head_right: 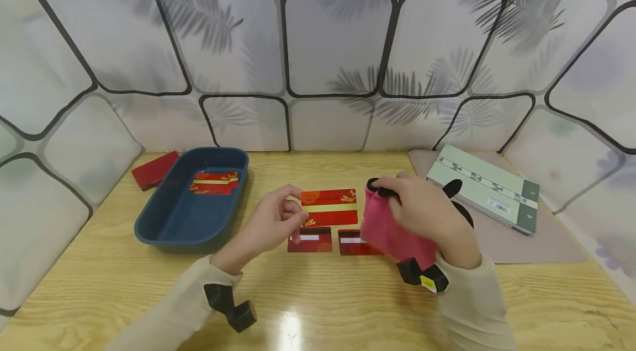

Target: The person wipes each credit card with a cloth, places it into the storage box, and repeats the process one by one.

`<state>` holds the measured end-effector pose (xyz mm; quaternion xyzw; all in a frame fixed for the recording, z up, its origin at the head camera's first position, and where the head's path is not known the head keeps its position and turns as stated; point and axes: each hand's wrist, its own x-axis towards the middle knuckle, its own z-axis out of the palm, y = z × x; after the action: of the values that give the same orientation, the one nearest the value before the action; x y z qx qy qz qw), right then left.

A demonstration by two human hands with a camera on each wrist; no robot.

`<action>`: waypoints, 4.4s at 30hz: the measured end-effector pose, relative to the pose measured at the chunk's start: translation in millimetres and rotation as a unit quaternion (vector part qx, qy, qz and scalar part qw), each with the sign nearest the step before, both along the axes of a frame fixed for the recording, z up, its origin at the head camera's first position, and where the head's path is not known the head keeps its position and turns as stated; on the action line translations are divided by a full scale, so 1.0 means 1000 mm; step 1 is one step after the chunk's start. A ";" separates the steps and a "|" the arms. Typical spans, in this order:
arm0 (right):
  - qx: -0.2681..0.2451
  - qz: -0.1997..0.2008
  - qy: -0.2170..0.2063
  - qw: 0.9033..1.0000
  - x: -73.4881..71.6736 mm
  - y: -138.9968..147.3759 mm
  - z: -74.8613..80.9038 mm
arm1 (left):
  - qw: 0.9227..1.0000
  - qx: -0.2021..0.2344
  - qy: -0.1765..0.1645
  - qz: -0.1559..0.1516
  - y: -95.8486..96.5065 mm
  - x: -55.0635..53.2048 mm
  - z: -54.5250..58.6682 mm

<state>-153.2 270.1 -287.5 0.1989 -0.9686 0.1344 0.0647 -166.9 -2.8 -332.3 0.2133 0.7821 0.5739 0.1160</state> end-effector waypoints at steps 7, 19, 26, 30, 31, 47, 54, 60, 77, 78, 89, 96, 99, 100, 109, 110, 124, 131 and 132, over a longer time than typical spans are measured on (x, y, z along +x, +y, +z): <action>-0.081 0.067 -0.022 0.994 0.008 0.002 0.009 | 1.000 -0.010 -0.015 0.012 0.003 -0.002 -0.001; -0.115 0.148 0.002 0.982 0.008 -0.050 -0.010 | 0.999 0.018 0.027 -0.027 0.011 0.003 -0.004; -0.076 0.136 0.031 0.987 0.010 -0.058 -0.014 | 0.998 -0.014 0.055 -0.025 0.008 0.003 -0.004; -0.072 0.132 0.024 0.988 0.009 -0.057 -0.014 | 0.999 -0.020 0.039 -0.033 0.006 0.003 -0.003; -0.073 0.129 0.019 0.989 0.009 -0.055 -0.013 | 0.999 -0.021 0.036 -0.033 0.005 0.003 -0.002; -0.035 0.062 0.040 0.997 0.007 -0.036 -0.010 | 0.999 0.003 -0.039 -0.016 -0.027 -0.004 0.007; -0.009 0.009 0.017 1.000 0.010 -0.028 -0.006 | 0.999 -0.023 -0.045 0.020 -0.049 -0.020 0.021; -0.019 0.034 0.043 0.998 0.011 -0.028 -0.006 | 0.989 -0.011 -0.059 0.135 -0.099 -0.054 0.025; -0.015 0.061 0.032 0.998 0.007 -0.038 -0.012 | 0.957 -0.173 -0.113 0.203 -0.178 -0.116 0.000; -0.014 0.063 0.030 0.997 0.007 -0.039 -0.012 | 0.956 -0.180 -0.116 0.199 -0.179 -0.117 -0.001; -0.025 0.100 0.014 0.995 0.008 -0.039 -0.011 | 0.950 -0.218 -0.191 0.117 -0.181 -0.117 -0.001; -0.048 0.109 0.013 0.993 0.006 -0.029 -0.008 | 0.967 -0.191 -0.134 0.104 -0.160 -0.100 0.012; -0.054 0.113 0.019 0.992 0.006 -0.025 -0.006 | 0.985 -0.115 -0.107 0.077 -0.143 -0.088 0.014; -0.056 0.113 0.017 0.992 0.006 -0.024 -0.005 | 0.989 -0.091 -0.101 0.062 -0.136 -0.083 0.014; -0.057 0.102 0.024 0.993 0.009 -0.020 0.003 | 0.991 -0.046 -0.121 0.015 -0.078 -0.041 -0.014; -0.057 0.102 0.027 0.993 0.009 -0.019 0.003 | 0.990 -0.059 -0.126 0.021 -0.072 -0.038 -0.019; -0.045 0.114 0.016 0.992 0.011 -0.022 -0.002 | 0.980 -0.193 0.035 -0.034 -0.041 -0.024 -0.080; -0.059 0.119 0.065 0.989 0.010 -0.026 0.001 | 0.969 -0.241 0.044 -0.017 -0.037 -0.024 -0.084; -0.064 0.121 0.073 0.988 0.009 -0.027 0.001 | 0.969 -0.243 0.044 -0.013 -0.036 -0.024 -0.084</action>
<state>-143.9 243.3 -286.5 0.3193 -0.9196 0.1879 0.1310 -190.9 -38.9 -415.8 0.2139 0.8994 0.3556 0.1376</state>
